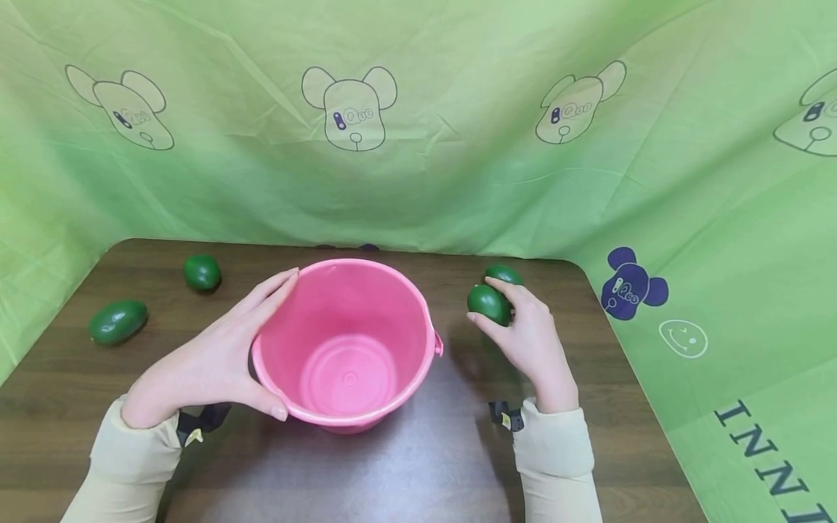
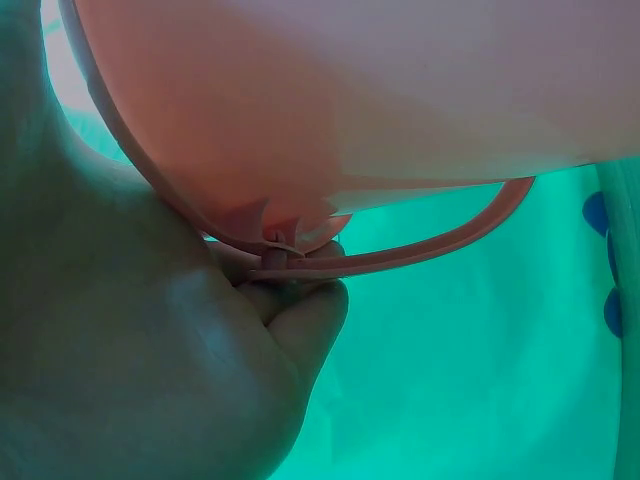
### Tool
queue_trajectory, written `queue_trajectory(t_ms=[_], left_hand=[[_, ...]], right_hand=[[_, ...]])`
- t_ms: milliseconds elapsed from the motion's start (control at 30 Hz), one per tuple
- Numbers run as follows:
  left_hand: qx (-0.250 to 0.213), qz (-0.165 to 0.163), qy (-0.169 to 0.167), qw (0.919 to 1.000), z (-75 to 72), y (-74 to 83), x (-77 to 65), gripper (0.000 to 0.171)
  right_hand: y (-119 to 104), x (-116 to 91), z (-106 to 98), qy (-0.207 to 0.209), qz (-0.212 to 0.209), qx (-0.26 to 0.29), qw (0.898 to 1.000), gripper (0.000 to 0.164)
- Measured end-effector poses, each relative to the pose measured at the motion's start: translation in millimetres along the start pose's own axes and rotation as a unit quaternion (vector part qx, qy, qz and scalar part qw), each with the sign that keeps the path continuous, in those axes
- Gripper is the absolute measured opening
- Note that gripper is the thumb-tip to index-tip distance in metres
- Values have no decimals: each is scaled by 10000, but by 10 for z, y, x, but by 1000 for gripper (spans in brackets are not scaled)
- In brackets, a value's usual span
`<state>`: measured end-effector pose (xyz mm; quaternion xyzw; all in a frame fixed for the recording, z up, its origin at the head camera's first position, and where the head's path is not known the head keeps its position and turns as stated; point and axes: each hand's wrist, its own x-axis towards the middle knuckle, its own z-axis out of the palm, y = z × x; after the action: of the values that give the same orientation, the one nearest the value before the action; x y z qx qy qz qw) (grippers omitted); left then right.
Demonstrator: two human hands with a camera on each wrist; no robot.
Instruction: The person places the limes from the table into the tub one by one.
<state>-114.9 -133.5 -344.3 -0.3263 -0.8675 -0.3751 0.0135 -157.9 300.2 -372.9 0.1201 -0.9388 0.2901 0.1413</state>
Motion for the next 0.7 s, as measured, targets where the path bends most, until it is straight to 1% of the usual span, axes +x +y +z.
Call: queue_trajectory(t_ms=[200, 700], left_hand=[[27, 1, 7, 10000, -2, 1, 4, 148], [24, -34, -25, 10000, -8, 11, 4, 148]], right_hand=[[-57, -2, -43, 118, -96, -4, 9999, 63], [-203, -37, -134, 613, -280, 78, 9977, 63]])
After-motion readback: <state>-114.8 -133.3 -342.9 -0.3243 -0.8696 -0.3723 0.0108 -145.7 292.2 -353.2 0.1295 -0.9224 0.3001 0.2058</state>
